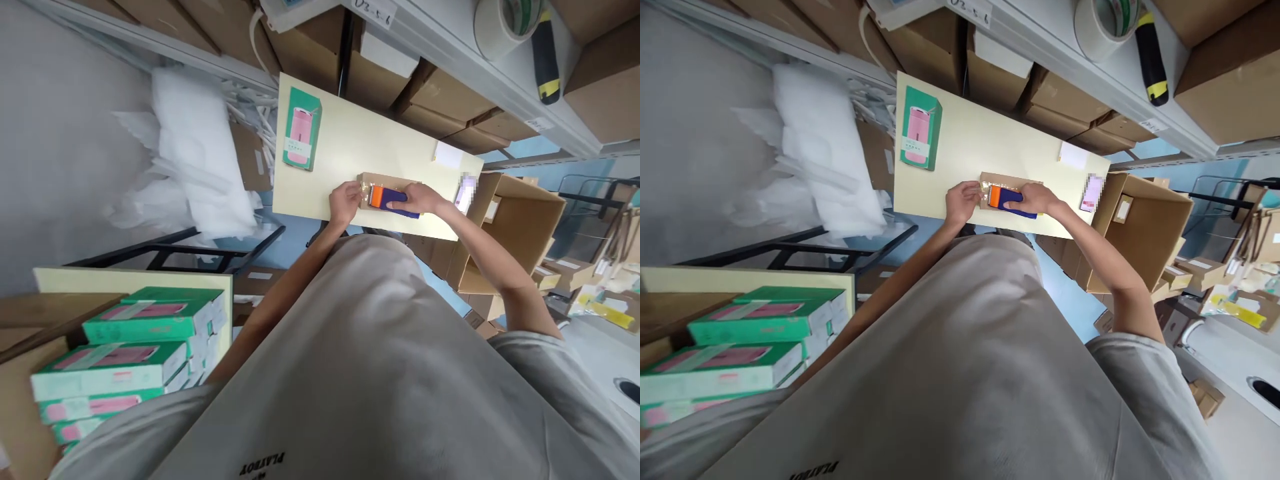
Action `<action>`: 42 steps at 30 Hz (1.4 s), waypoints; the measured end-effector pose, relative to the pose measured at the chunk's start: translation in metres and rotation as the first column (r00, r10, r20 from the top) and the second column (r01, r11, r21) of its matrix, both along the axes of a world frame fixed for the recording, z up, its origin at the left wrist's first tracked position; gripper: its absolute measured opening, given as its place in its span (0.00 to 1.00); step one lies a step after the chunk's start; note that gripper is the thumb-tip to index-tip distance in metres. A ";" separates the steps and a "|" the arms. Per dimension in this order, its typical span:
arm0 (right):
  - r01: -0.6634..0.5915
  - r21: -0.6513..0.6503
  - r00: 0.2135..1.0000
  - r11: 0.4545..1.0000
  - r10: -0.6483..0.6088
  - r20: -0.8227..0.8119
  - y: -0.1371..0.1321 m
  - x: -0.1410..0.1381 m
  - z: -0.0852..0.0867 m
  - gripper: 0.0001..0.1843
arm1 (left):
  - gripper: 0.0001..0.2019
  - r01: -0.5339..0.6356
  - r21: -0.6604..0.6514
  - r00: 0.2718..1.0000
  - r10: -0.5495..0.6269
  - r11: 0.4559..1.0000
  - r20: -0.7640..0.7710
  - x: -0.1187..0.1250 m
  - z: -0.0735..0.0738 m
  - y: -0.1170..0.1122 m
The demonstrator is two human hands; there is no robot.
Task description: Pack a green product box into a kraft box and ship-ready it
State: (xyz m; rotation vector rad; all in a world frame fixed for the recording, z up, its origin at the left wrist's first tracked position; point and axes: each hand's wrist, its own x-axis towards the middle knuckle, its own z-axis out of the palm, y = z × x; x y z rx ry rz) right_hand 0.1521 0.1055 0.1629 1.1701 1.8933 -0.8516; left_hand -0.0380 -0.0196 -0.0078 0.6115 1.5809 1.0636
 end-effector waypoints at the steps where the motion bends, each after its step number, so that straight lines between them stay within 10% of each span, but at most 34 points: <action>1: -0.004 0.014 1.000 1.000 0.004 -0.007 0.000 0.000 -0.003 0.35 | 0.12 -0.035 0.013 0.999 0.035 0.999 0.003 0.003 -0.003 -0.001; 16: 0.030 -0.082 0.947 0.996 -0.055 -0.317 0.020 0.009 -0.028 0.35 | 0.19 -0.407 -0.039 0.905 0.397 0.913 -0.154 0.023 -0.030 -0.003; 24: 0.023 -0.322 0.976 0.947 -0.092 -0.199 0.063 0.147 0.016 0.36 | 0.16 -0.472 -0.055 0.860 0.446 0.880 -0.249 0.027 -0.027 0.004; 29: 0.055 -0.339 0.989 0.939 -0.099 -0.112 0.075 0.221 0.001 0.36 | 0.15 -0.440 -0.093 0.862 0.390 0.893 -0.325 0.029 -0.020 0.006; 35: 0.091 -0.200 0.985 0.976 -0.117 -0.124 0.055 0.206 -0.053 0.33 | 0.14 -0.387 -0.110 0.847 0.306 0.915 -0.435 0.031 -0.014 0.007; 42: 0.121 0.060 0.988 0.991 -0.115 -0.100 0.016 0.161 -0.065 0.25 | 0.15 -0.360 -0.106 0.854 0.282 0.927 -0.437 0.029 -0.013 0.004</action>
